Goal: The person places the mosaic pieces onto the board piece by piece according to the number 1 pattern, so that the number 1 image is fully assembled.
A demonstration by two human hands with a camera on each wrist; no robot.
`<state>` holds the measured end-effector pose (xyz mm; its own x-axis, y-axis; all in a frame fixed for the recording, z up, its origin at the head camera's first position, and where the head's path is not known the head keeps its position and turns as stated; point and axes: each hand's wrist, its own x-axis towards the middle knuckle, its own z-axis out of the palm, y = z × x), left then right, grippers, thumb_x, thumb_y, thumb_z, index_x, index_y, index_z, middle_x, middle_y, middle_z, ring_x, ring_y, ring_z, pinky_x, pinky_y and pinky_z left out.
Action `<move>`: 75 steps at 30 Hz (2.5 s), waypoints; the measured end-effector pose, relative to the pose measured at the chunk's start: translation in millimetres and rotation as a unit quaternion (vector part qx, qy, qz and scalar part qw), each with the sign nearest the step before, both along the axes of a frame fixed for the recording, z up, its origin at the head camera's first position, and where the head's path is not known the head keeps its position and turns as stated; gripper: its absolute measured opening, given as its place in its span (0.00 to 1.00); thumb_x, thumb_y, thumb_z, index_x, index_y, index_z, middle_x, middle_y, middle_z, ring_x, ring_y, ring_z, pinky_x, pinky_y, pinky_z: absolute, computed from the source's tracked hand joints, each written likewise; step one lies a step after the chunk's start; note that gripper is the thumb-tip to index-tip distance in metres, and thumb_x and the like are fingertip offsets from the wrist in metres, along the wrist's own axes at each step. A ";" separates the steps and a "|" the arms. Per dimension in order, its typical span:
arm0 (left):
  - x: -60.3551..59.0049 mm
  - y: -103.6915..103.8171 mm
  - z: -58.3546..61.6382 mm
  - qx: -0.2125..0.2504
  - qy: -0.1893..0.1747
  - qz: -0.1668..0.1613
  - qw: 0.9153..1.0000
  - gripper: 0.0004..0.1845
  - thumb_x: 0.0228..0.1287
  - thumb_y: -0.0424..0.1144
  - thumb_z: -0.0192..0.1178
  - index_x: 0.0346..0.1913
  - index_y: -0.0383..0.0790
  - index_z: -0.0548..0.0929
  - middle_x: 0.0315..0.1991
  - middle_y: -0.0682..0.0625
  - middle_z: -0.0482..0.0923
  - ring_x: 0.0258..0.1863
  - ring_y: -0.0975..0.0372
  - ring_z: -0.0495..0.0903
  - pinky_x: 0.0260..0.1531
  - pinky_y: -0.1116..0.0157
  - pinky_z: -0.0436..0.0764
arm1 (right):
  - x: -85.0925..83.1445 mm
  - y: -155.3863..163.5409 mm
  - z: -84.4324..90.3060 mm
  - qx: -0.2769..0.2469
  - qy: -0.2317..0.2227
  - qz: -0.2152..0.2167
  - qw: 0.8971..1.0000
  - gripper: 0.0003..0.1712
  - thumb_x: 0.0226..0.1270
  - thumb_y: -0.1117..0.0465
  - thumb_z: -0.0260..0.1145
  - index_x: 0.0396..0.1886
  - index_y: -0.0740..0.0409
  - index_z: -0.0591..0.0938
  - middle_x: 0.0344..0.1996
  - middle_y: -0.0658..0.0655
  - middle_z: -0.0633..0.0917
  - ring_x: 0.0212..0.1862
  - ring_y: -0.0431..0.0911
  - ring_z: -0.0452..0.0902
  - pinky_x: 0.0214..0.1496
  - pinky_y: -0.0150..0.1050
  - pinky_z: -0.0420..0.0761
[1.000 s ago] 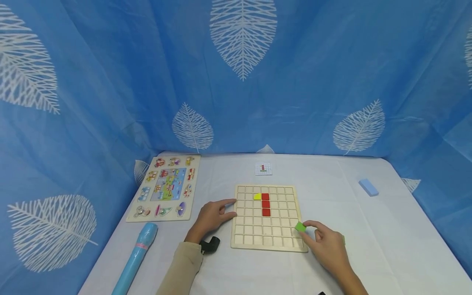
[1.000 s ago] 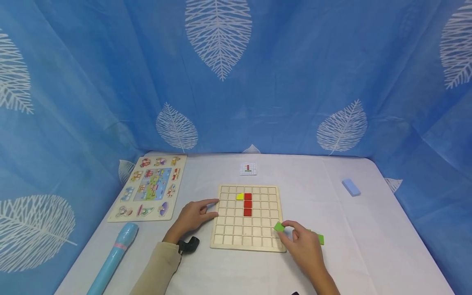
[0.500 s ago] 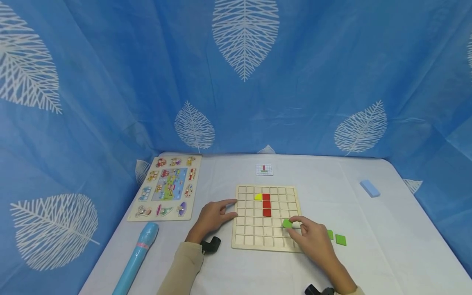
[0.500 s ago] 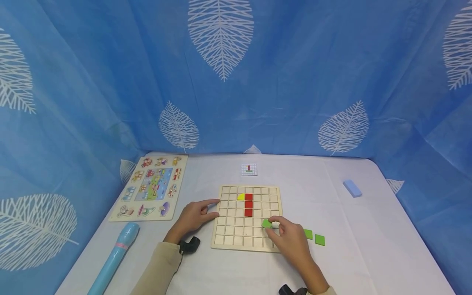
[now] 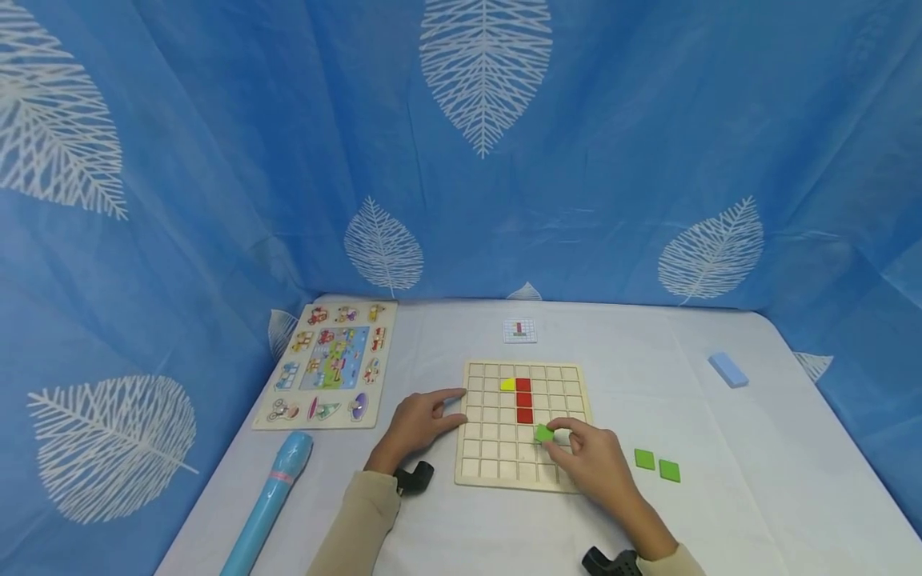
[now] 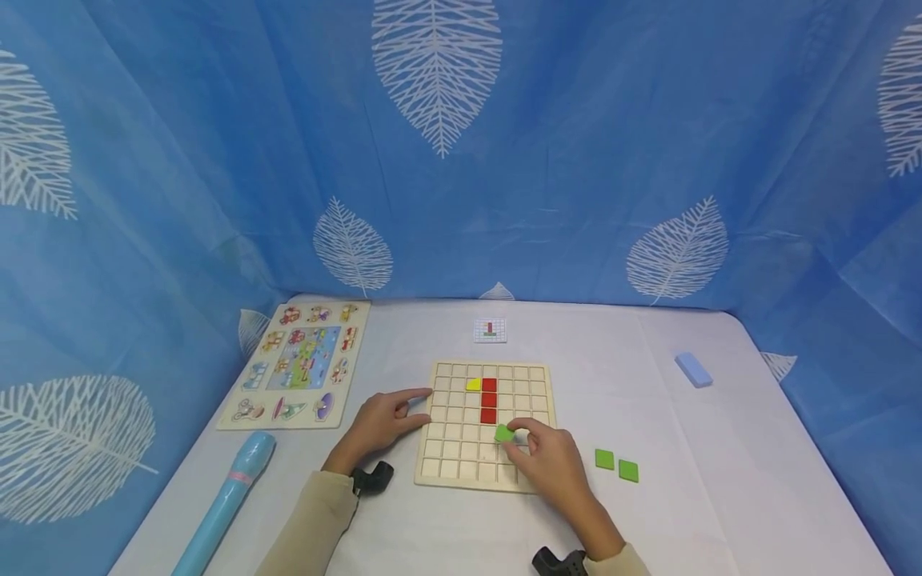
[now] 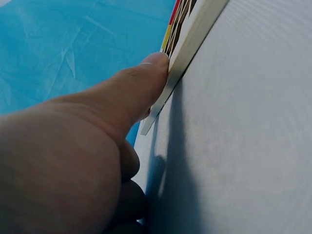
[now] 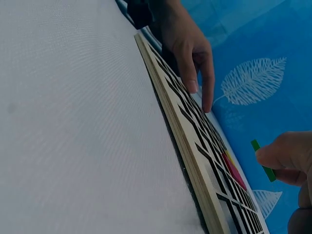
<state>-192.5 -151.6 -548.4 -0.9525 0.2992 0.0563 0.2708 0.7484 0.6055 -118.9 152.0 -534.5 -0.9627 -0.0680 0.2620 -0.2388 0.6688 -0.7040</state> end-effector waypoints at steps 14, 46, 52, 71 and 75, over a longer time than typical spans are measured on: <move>0.5 0.2 0.6 0.003 0.002 0.000 1.000 0.26 0.64 0.56 0.70 0.64 0.55 0.84 0.15 0.60 0.64 0.16 0.68 0.60 0.20 0.68 0.62 | -15.8 -16.9 -3.9 0.007 -0.009 0.065 0.998 0.12 0.57 0.60 0.80 0.41 0.49 0.89 0.09 0.38 0.62 0.15 0.30 0.52 0.18 0.30 0.56; 0.2 2.1 -0.2 -0.006 -0.005 0.006 1.000 0.27 0.64 0.57 0.70 0.65 0.55 0.83 0.16 0.60 0.65 0.17 0.67 0.60 0.21 0.68 0.62 | -31.5 -37.0 -11.5 0.080 -0.051 0.085 0.992 0.11 0.61 0.55 0.76 0.44 0.43 0.88 0.09 0.39 0.67 0.15 0.34 0.57 0.18 0.32 0.56; -0.4 1.9 0.6 -0.002 0.000 0.004 1.000 0.27 0.64 0.57 0.70 0.65 0.55 0.83 0.16 0.60 0.65 0.16 0.68 0.60 0.20 0.68 0.62 | -31.7 -38.3 -9.8 0.084 -0.048 0.080 0.992 0.12 0.61 0.54 0.75 0.45 0.44 0.89 0.09 0.39 0.66 0.14 0.34 0.56 0.17 0.31 0.55; 0.8 1.6 0.7 -0.002 -0.003 0.002 1.000 0.27 0.64 0.57 0.69 0.65 0.55 0.83 0.16 0.60 0.65 0.17 0.68 0.61 0.20 0.68 0.62 | -25.9 -29.3 -12.2 0.052 -0.028 0.084 0.995 0.12 0.64 0.55 0.75 0.47 0.44 0.89 0.09 0.37 0.63 0.15 0.32 0.54 0.21 0.33 0.58; 1.5 1.6 0.9 -0.003 -0.001 0.001 1.000 0.27 0.64 0.57 0.69 0.65 0.54 0.83 0.16 0.60 0.66 0.17 0.68 0.61 0.21 0.68 0.62 | -24.1 -19.5 -13.8 0.033 0.003 0.081 0.996 0.12 0.65 0.57 0.75 0.48 0.45 0.89 0.09 0.36 0.60 0.16 0.31 0.50 0.21 0.31 0.57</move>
